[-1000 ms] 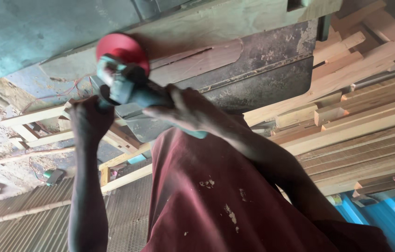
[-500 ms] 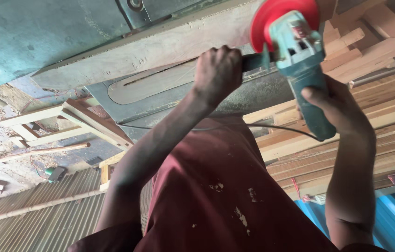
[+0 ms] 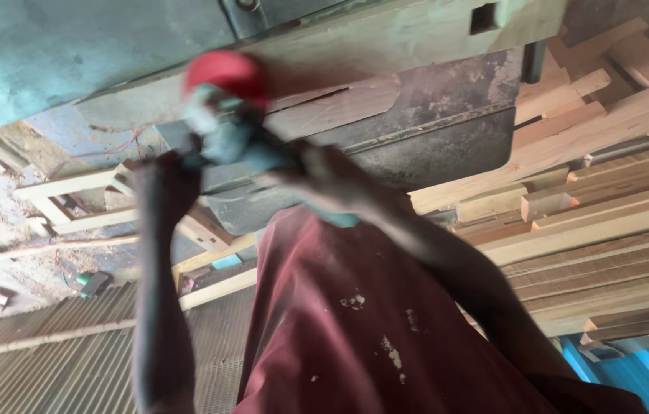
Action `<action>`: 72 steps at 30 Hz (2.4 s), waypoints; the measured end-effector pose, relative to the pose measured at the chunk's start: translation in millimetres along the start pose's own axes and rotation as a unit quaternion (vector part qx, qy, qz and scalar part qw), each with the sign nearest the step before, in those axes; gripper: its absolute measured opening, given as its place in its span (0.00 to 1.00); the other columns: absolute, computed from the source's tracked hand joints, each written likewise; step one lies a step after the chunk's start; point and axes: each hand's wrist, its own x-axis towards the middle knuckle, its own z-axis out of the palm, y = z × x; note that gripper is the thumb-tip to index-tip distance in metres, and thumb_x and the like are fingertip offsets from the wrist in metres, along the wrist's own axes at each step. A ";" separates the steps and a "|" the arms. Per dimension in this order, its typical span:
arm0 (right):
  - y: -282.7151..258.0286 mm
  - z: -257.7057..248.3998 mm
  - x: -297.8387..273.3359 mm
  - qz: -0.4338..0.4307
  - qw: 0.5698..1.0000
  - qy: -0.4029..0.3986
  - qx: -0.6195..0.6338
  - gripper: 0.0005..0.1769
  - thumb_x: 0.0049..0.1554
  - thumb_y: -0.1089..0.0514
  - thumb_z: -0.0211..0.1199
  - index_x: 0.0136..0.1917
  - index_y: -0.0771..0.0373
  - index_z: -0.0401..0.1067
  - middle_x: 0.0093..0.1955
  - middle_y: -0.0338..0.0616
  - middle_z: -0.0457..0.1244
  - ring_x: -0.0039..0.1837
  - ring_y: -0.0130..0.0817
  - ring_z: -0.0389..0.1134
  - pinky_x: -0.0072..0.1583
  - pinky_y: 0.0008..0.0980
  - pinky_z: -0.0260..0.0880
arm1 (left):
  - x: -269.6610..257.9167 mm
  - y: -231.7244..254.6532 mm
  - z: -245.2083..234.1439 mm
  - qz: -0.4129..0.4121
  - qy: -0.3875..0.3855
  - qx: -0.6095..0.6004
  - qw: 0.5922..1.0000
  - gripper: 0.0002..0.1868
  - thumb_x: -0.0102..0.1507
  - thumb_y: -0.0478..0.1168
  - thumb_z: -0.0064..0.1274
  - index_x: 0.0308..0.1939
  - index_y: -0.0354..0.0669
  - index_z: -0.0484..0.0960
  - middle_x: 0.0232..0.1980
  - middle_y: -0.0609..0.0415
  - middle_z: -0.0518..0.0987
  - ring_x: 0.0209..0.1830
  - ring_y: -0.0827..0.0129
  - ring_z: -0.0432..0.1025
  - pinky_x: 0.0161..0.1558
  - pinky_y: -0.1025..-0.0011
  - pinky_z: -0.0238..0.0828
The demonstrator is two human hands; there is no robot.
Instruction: The person uses an angle grinder with a sanding disc to smooth the surface of a wooden plank on a workbench. They move the tool back and forth along the length of the wood, applying pressure to sand the surface.
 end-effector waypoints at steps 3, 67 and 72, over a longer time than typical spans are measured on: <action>-11.5 6.3 10.9 0.039 0.999 -0.024 -0.023 0.43 0.54 0.24 0.54 0.60 0.65 0.65 0.37 0.45 0.69 0.35 0.37 0.74 0.38 0.38 0.80 | 1.5 -3.3 -16.7 -0.021 -0.004 -0.051 0.998 0.20 0.69 0.49 0.58 0.26 0.42 0.80 0.21 0.46 0.75 0.21 0.54 0.75 0.30 0.57 0.70; 120.2 -96.9 -110.8 -0.005 0.982 0.146 0.117 0.24 0.54 0.41 0.71 0.52 0.61 0.73 0.38 0.40 0.69 0.36 0.32 0.70 0.40 0.35 0.72 | 59.2 207.0 33.6 0.114 0.104 -0.051 0.987 0.08 0.65 0.34 0.55 0.31 0.46 0.80 0.26 0.55 0.78 0.21 0.66 0.74 0.24 0.66 0.69; 111.2 -98.2 -107.0 -0.046 0.984 0.168 0.034 0.23 0.54 0.42 0.68 0.55 0.58 0.73 0.39 0.47 0.68 0.38 0.36 0.71 0.40 0.37 0.73 | 58.2 191.7 31.1 0.106 0.070 -0.025 0.992 0.09 0.65 0.36 0.57 0.29 0.45 0.79 0.23 0.53 0.77 0.19 0.60 0.73 0.23 0.63 0.68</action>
